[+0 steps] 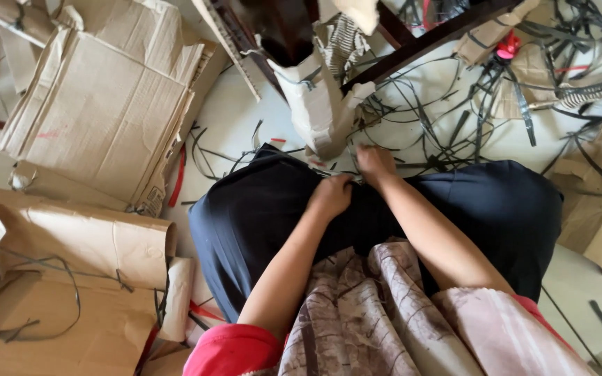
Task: Securing cardboard protection around a furniture leg using plastic straps and scissors.
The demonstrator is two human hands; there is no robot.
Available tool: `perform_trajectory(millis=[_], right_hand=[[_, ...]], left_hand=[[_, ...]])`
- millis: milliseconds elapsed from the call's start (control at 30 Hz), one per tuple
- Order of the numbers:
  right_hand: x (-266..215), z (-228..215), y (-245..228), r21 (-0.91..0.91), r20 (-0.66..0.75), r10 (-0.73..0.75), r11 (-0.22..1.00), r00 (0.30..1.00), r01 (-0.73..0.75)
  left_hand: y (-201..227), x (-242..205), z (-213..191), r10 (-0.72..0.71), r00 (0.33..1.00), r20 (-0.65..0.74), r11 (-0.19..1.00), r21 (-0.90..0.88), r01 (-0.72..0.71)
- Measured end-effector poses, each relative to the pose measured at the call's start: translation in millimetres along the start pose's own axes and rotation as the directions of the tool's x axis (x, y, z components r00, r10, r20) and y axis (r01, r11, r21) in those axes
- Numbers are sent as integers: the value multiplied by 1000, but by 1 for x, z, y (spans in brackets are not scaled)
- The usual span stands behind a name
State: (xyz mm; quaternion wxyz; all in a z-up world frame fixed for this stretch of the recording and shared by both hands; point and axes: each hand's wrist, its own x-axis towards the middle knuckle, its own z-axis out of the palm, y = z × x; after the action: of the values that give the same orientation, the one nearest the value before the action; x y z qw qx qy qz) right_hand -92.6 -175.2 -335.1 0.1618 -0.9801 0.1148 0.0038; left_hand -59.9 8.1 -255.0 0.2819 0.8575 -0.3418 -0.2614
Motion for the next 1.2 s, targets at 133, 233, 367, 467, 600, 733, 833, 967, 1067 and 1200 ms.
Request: perform_trajectory(millis=[133, 233, 367, 467, 600, 733, 833, 967, 1067, 1200], right_hand=[[-29, -131, -61, 274, -196, -9, 960, 981, 63], [-49, -168, -82, 115, -398, -209, 955, 893, 274], [-46, -172, -77, 131, -525, -264, 914, 809, 383], [-32, -162, -53, 155, -569, -222, 917, 792, 368], [-26, -192, -22, 68, -667, -153, 962, 729, 264], [-42, -170, -15, 148, -161, 194, 974, 968, -170], [-37, -87, 5, -8, 397, 326, 936, 858, -352], [-29, -35, -12, -150, 390, 235, 970, 890, -191], [-35, -25, -21, -133, 202, 141, 984, 969, -116], [-48, -32, -21, 44, 74, 169, 984, 983, -172]], left_hand=[[30, -15, -47, -5, 987, -164, 989, -145, -19], [76, -34, -82, -105, 978, -183, 647, -759, -72], [82, -26, -97, -307, 912, -272, 401, -906, -135], [64, -29, -115, -371, 858, -355, 406, -893, -194], [70, -49, -158, -397, 767, -504, 565, -792, -229], [75, -50, -162, -400, 794, -458, 451, -852, -265], [82, -49, -160, -331, 844, -423, 386, -876, -288], [88, -55, -166, -257, 805, -535, 622, -729, -286], [70, -55, -162, -112, 687, -718, 847, -431, -312], [78, -70, -187, 38, 537, -843, 876, -230, -423]])
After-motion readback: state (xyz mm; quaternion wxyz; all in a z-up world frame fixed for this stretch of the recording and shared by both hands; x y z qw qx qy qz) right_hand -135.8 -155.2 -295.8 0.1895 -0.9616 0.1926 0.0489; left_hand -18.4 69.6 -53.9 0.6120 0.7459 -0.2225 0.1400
